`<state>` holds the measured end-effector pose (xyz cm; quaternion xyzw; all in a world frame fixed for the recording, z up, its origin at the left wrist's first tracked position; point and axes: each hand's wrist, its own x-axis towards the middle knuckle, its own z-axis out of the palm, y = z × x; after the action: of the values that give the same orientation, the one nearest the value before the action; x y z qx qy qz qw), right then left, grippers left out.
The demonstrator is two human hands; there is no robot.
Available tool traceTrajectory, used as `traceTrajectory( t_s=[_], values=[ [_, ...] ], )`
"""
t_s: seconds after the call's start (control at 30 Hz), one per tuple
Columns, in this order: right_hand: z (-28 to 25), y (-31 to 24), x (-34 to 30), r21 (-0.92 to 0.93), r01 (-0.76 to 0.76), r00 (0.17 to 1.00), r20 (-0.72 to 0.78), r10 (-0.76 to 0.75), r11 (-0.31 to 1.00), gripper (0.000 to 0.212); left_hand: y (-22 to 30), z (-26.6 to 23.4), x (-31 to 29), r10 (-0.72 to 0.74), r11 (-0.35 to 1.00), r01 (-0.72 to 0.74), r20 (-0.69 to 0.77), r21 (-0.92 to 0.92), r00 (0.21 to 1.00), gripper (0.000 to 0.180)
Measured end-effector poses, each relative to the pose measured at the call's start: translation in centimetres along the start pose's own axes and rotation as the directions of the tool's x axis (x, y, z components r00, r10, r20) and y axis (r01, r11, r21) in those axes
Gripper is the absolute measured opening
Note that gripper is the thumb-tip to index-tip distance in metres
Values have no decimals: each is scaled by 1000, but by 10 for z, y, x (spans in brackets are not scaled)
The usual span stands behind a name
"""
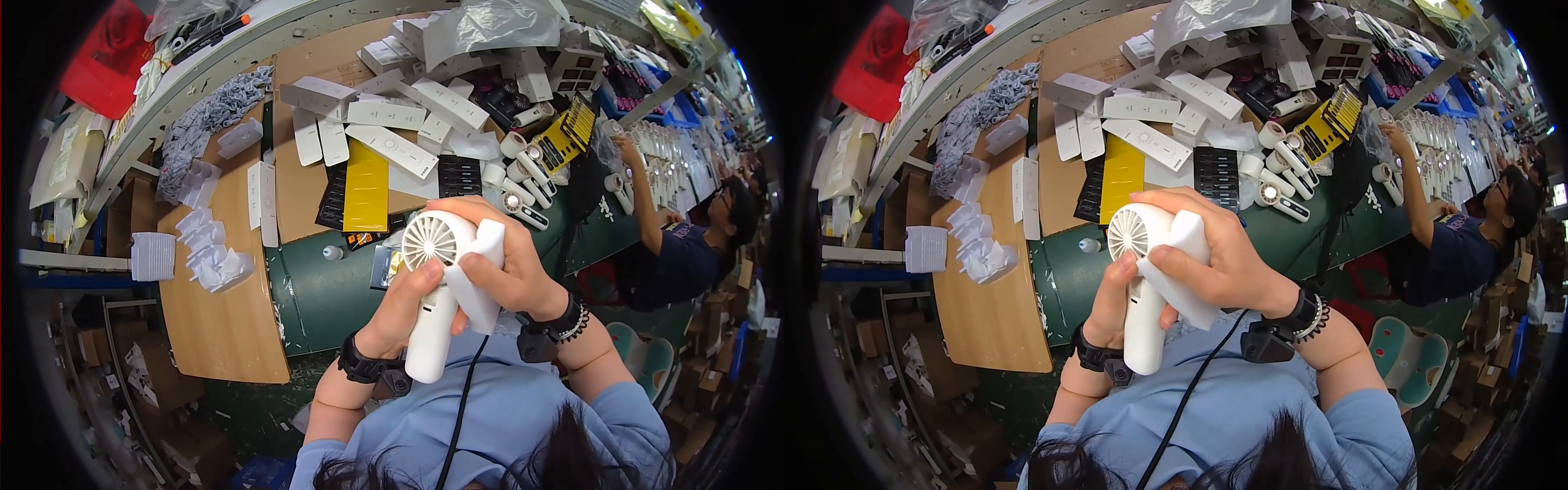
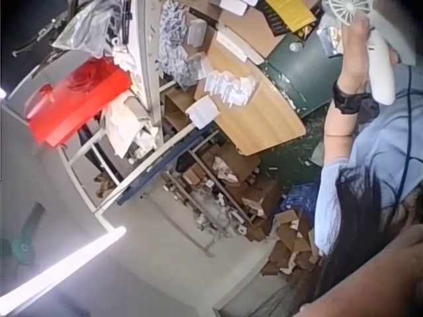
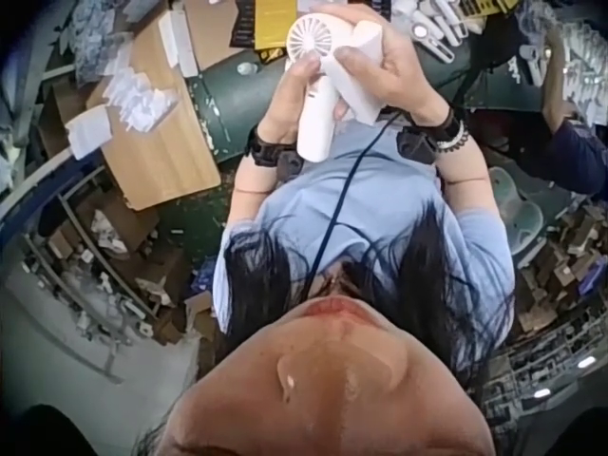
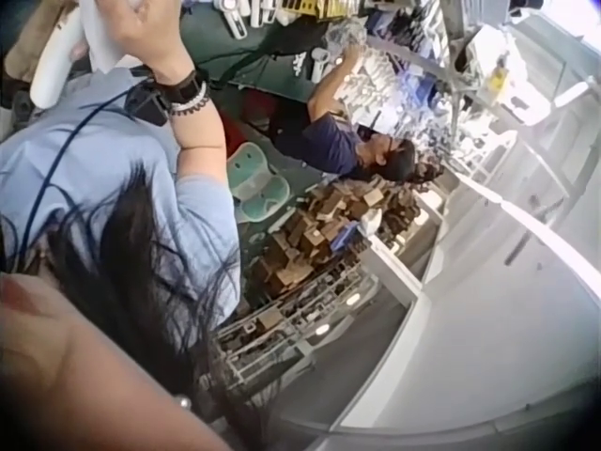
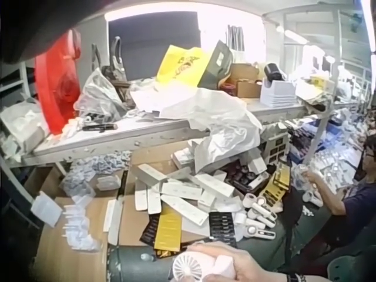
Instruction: The person wipes a handheld fan with a cloth, turns it over, and wipes the other side. They then rub the fan's edges with a file and wipe the fan again with the cloth.
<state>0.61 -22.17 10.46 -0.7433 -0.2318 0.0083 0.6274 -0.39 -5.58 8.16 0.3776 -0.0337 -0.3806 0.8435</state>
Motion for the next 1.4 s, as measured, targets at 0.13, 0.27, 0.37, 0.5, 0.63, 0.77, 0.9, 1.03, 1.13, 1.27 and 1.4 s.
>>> traceTrajectory(
  t_s=[0.13,0.27,0.37,0.5,0.63,0.77,0.9,1.03,1.13,1.27,1.4],
  values=[
    [6,-4,6,205,-203,978,-8,209,958,52,-2,1,0,13,1000,-11,-80,20,997,55],
    [11,-5,7,364,-222,969,-21,246,905,52,3,5,-2,54,993,-40,-126,108,991,57],
    [10,6,5,119,18,998,-55,-12,993,52,7,1,-2,56,993,-48,-72,105,996,56],
    [8,3,5,-39,140,990,-6,-140,989,52,9,-1,-8,46,998,-47,18,45,999,55],
    [6,-2,8,17,50,998,25,-50,999,53,8,2,-9,57,995,-54,-33,86,998,56],
    [10,-10,12,196,-106,994,14,105,975,52,7,0,-8,75,988,-67,-52,137,996,58],
    [9,4,11,63,103,995,-6,-102,993,50,7,-2,-8,84,987,-80,-23,139,996,58],
    [5,6,8,-58,185,983,23,-184,981,49,8,1,-10,82,990,-81,-4,115,997,59],
    [8,-3,11,-4,92,996,14,-92,996,49,8,2,-12,91,988,-86,-36,129,995,59],
    [11,0,11,97,29,1000,-2,-29,995,47,7,-2,-8,110,982,-100,-56,159,992,58],
    [11,9,8,-1,190,982,-5,-190,982,45,10,-2,-13,104,984,-110,48,138,993,56]
  ],
)
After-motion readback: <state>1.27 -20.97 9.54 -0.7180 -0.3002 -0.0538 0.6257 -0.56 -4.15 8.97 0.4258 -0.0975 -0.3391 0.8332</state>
